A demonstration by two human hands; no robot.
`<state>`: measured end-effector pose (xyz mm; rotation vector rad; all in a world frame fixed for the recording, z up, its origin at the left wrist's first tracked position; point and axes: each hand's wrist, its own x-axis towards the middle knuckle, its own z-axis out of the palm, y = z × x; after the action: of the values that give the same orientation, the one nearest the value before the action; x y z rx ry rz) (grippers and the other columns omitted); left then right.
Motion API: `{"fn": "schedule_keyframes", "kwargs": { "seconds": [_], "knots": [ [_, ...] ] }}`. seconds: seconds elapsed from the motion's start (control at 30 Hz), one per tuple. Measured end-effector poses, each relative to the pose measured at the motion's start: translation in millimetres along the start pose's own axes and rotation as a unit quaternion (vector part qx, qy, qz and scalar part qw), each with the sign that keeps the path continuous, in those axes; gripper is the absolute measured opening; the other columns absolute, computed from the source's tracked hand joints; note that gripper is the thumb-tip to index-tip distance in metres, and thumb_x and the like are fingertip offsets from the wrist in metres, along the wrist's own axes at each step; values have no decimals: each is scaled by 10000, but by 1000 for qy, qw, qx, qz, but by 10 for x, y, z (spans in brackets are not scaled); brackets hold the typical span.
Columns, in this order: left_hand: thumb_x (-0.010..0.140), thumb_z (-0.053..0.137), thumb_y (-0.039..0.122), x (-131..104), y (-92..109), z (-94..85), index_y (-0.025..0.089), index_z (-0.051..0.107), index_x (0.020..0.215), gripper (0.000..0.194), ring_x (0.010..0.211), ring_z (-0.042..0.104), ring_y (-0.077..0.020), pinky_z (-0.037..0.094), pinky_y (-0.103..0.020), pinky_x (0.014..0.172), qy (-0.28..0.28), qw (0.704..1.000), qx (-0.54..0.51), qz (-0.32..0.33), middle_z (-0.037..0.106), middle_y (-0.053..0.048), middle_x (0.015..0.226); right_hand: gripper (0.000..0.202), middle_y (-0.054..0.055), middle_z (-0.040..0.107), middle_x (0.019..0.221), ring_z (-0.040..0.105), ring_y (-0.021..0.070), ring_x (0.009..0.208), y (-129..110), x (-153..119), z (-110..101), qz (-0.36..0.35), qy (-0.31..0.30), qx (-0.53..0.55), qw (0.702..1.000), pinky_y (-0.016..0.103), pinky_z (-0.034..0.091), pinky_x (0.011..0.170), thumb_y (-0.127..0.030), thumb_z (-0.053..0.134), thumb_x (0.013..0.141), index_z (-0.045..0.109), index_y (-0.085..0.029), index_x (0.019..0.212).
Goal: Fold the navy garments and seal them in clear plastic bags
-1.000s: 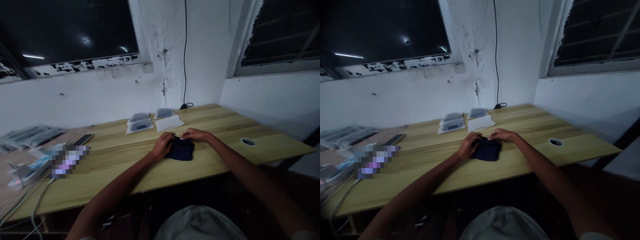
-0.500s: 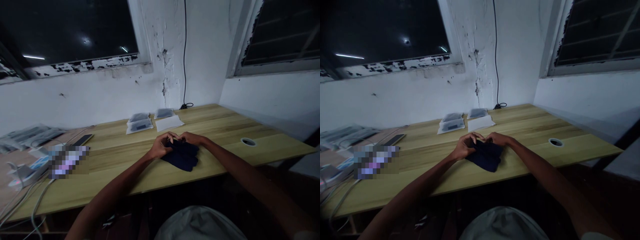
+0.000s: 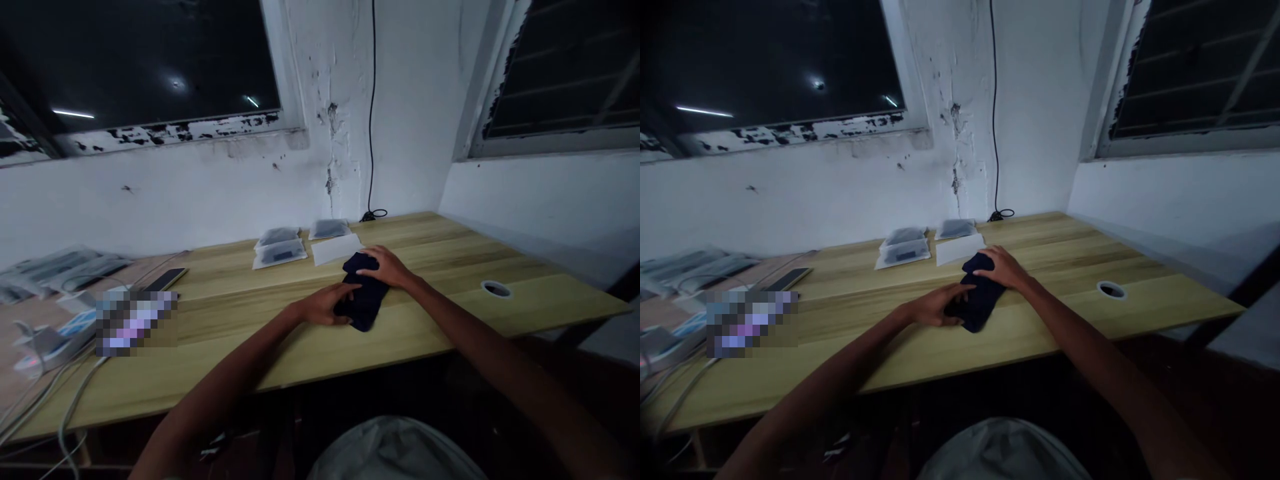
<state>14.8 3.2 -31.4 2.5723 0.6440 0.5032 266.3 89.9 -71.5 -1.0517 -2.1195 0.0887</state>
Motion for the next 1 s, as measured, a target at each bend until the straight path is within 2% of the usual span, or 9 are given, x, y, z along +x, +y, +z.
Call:
{"fn": "schedule_keyframes", "kwargs": {
  "seconds": [0.1, 0.2, 0.3, 0.4, 0.53, 0.7, 0.8, 0.87, 1.0],
  "knots": [
    [735, 689, 203, 32, 18, -14, 210, 629, 1194, 463, 984, 616, -237, 485, -329, 869, -38, 998, 26, 34, 645, -94, 1104, 636, 136, 576, 1330, 498, 310, 1246, -73, -6, 136, -42, -78, 5, 996, 468, 384, 1064, -462, 747, 743, 577, -201, 1298],
    [736, 622, 116, 48, -28, -62, 205, 695, 1008, 295, 817, 615, -179, 483, -271, 755, -79, 995, 20, 57, 656, -52, 922, 453, 137, 626, 1275, 546, 298, 1205, -5, 17, 158, -10, -74, -17, 997, 466, 407, 1043, -298, 673, 822, 610, -182, 1255],
    [657, 594, 39, 35, -142, -124, 193, 682, 867, 275, 745, 587, -154, 461, -245, 698, -77, 995, 21, 52, 628, -24, 829, 402, 115, 663, 1222, 604, 273, 1133, 187, 55, 1, 65, 1, -39, 997, 430, 450, 1000, -189, 616, 828, 624, -188, 1230],
    [559, 560, -4, -8, -309, -201, 177, 635, 773, 290, 769, 579, -172, 449, -253, 691, -61, 995, 77, 32, 612, -27, 812, 486, 142, 687, 1154, 637, 285, 1067, 458, 47, -244, 192, 90, -79, 974, 419, 476, 955, -188, 634, 792, 589, -153, 1275],
    [511, 503, -10, -107, -597, -323, 178, 621, 782, 350, 812, 590, -202, 459, -279, 717, -8, 983, 178, -35, 624, -51, 857, 588, 179, 709, 1053, 656, 311, 1005, 780, -42, -448, 301, 30, -122, 945, 400, 498, 890, -136, 680, 685, 591, -81, 1264],
    [614, 502, 49, -266, -924, -491, 165, 652, 909, 350, 942, 610, -219, 472, -315, 856, 42, 974, 202, -98, 662, -77, 989, 603, 158, 669, 1161, 636, 260, 1022, 835, -70, -563, 195, -26, -119, 973, 324, 481, 906, -10, 580, 576, 650, -100, 1169],
    [788, 458, 132, -332, -986, -570, 154, 659, 1004, 296, 1012, 616, -214, 464, -329, 916, 61, 979, 149, -126, 678, -81, 1070, 576, 108, 660, 1187, 632, 242, 1021, 742, -58, -694, 138, -57, -47, 988, 304, 499, 870, -26, 556, 550, 689, -159, 1095],
    [895, 443, 269, -348, -973, -595, 163, 659, 1049, 285, 1009, 627, -212, 467, -330, 919, 72, 981, 115, -141, 687, -73, 1083, 532, 63, 675, 1182, 620, 249, 1073, 690, -67, -770, 111, -127, 21, 985, 319, 499, 899, -60, 584, 548, 717, -204, 1043],
    [784, 658, 512, -338, -938, -588, 193, 692, 998, 386, 1001, 634, -231, 463, -335, 925, 67, 979, 133, -136, 696, -67, 1060, 410, 22, 713, 1144, 617, 275, 1121, 667, -100, -820, 102, -253, 79, 959, 362, 464, 992, -132, 670, 548, 766, -240, 931]
  ]
}}
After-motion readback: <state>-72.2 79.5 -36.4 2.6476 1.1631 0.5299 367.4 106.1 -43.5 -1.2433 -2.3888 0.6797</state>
